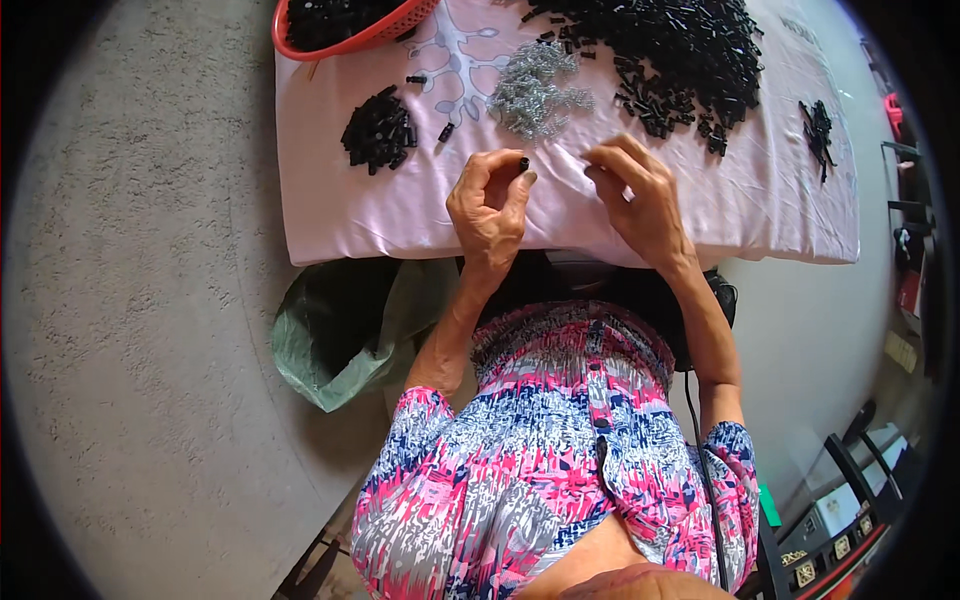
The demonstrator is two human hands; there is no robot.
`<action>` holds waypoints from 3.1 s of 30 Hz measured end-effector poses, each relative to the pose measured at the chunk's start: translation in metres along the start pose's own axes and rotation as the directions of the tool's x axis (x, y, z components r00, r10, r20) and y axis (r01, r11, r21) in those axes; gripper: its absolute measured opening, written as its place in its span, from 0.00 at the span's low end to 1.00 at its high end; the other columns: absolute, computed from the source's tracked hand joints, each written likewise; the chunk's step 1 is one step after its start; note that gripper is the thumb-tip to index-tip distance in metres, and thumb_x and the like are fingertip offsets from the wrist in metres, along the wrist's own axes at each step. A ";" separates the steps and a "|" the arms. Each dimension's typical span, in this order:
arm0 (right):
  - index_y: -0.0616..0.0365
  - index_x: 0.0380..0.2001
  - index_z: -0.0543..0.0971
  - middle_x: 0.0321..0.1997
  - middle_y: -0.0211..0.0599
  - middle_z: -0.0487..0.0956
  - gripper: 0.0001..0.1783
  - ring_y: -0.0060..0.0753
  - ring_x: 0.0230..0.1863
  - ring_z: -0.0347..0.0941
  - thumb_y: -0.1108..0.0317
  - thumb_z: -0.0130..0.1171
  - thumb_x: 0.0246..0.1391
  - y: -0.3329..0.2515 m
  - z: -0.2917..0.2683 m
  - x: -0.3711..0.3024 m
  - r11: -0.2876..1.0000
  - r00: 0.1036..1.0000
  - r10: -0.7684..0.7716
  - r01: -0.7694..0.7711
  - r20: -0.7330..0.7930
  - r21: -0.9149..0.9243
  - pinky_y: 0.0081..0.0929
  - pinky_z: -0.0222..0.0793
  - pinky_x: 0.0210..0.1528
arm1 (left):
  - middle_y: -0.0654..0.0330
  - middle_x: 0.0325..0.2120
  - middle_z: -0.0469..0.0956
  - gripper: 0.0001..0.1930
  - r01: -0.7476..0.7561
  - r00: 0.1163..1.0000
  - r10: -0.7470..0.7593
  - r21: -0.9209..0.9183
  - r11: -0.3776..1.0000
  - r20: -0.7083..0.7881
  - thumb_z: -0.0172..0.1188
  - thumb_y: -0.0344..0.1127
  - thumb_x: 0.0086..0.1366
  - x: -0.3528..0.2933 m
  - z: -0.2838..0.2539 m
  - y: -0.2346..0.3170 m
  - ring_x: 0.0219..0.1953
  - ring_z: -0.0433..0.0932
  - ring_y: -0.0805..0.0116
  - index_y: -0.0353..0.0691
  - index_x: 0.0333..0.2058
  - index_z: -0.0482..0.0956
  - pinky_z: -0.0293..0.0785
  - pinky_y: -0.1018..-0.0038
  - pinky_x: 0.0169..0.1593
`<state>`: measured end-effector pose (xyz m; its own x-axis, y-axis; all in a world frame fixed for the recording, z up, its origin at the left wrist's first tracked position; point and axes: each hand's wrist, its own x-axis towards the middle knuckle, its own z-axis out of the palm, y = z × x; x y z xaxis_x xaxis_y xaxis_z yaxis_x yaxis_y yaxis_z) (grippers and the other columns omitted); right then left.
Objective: Assembling small black plastic parts with silver components by hand on a workbench.
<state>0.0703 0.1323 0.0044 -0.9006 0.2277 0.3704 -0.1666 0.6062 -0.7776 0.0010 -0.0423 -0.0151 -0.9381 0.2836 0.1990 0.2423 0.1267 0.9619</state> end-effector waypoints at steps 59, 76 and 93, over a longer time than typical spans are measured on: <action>0.67 0.39 0.79 0.39 0.38 0.79 0.12 0.27 0.38 0.80 0.86 0.58 0.49 -0.008 -0.030 -0.046 0.910 0.988 0.126 -0.078 -0.094 0.406 0.22 0.76 0.38 | 0.56 0.36 0.81 0.09 0.450 0.866 -0.182 -0.566 0.690 0.466 0.61 0.24 0.62 -0.024 0.039 0.025 0.35 0.81 0.70 0.32 0.42 0.79 0.81 0.74 0.41; 0.60 0.33 0.80 0.32 0.37 0.79 0.08 0.34 0.28 0.79 0.70 0.66 0.50 0.043 -0.075 -0.035 0.794 0.843 0.245 -0.458 -0.480 -0.400 0.31 0.73 0.32 | 0.54 0.34 0.81 0.08 0.538 0.835 -0.120 -0.751 0.383 0.537 0.55 0.27 0.69 -0.010 0.034 -0.002 0.34 0.80 0.67 0.32 0.44 0.77 0.78 0.72 0.40; 0.66 0.34 0.81 0.35 0.37 0.80 0.08 0.26 0.31 0.79 0.82 0.61 0.48 0.046 -0.076 -0.039 0.937 0.880 0.204 -0.303 -0.428 -0.177 0.20 0.75 0.34 | 0.52 0.34 0.81 0.08 0.551 0.830 -0.112 -0.771 0.319 0.546 0.56 0.26 0.68 -0.010 0.036 -0.003 0.34 0.81 0.67 0.31 0.44 0.77 0.79 0.72 0.40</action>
<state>0.1286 0.2091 -0.0068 -0.6551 0.6502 0.3849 0.1877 0.6334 -0.7507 0.0187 -0.0109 -0.0268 -0.6704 0.7406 -0.0451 -0.6303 -0.5364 0.5613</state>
